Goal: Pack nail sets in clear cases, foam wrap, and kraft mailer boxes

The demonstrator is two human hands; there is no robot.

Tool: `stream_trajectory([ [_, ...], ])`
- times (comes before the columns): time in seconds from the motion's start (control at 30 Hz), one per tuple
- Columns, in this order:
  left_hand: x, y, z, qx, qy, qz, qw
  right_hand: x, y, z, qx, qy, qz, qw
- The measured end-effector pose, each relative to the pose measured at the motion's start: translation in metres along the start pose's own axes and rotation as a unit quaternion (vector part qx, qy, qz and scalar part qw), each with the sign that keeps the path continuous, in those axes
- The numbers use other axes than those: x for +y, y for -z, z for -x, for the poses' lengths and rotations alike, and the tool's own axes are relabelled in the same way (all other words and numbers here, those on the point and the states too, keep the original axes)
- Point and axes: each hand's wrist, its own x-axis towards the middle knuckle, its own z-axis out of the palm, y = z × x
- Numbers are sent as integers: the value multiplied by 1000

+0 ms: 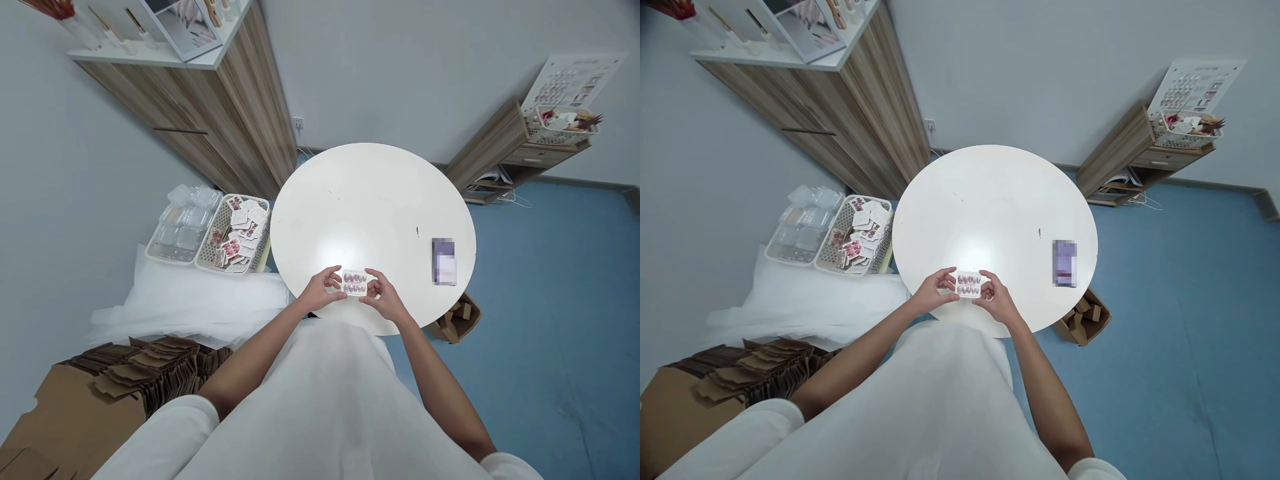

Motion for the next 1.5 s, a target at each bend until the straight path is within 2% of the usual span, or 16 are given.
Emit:
stream_trajectory([
  [0.2,-6,0,6,-9,-60,-97,993,3,-7,-2,18,-6,-5,1000],
  [0.5,-19,4,7,16,-74,-99,992,4,-19,-7,16,-11,-14,1000],
  [0.7,-26,14,9,36,-68,-105,991,4,-30,-13,-1,-19,-24,1000],
  [0.87,-38,34,14,58,-42,-124,990,5,-58,-34,-1,-40,-9,999],
  [1.2,-71,87,20,76,63,-185,978,15,-125,-87,-35,-43,73,996],
  [1.5,-99,120,1,99,112,-196,969,18,-164,-133,-30,-54,187,980],
])
